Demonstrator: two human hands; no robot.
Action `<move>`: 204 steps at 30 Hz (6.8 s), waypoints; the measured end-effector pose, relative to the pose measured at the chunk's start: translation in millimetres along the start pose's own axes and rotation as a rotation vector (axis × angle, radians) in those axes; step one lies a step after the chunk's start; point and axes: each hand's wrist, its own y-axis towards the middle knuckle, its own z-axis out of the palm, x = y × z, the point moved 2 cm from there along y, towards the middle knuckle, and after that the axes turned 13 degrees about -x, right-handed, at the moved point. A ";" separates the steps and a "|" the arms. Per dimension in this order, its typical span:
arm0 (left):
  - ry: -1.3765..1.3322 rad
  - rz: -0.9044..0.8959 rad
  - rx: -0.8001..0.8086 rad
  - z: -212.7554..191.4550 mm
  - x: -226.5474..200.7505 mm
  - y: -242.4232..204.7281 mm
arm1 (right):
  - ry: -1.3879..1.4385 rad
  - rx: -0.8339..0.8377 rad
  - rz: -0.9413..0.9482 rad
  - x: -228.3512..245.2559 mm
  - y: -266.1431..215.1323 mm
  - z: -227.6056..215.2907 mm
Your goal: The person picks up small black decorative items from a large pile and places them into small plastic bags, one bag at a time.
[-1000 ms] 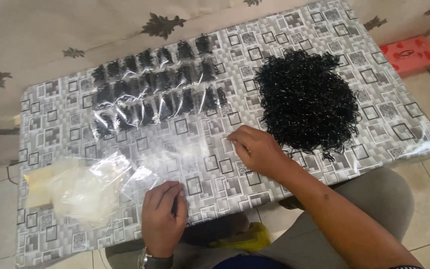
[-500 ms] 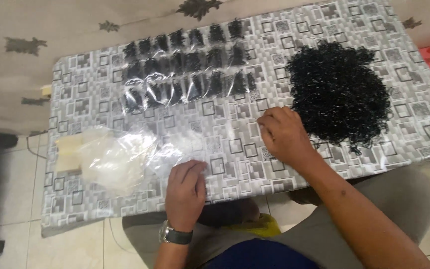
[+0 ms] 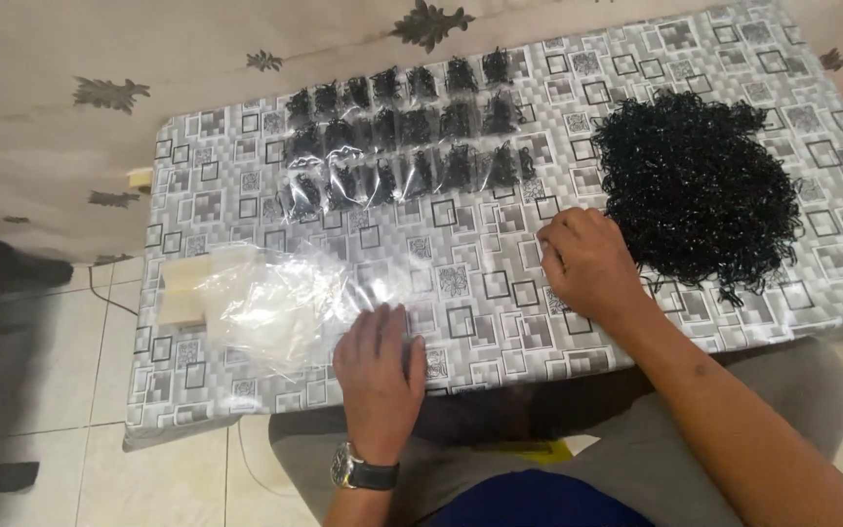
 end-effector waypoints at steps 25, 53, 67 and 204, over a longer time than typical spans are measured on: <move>-1.029 -0.359 0.241 126.4 -49.6 71.6 | 0.319 0.022 0.088 11.2 -7.8 -6.9; -0.994 -0.370 0.182 127.1 -47.8 69.7 | 0.687 -0.060 0.775 17.5 3.1 -8.6; -1.025 -0.399 0.131 117.8 -50.6 71.9 | 0.696 -0.293 0.721 19.3 -9.4 -15.5; -0.990 -0.467 0.211 134.0 -44.8 80.1 | 0.399 -0.228 0.663 -1.5 45.2 -48.3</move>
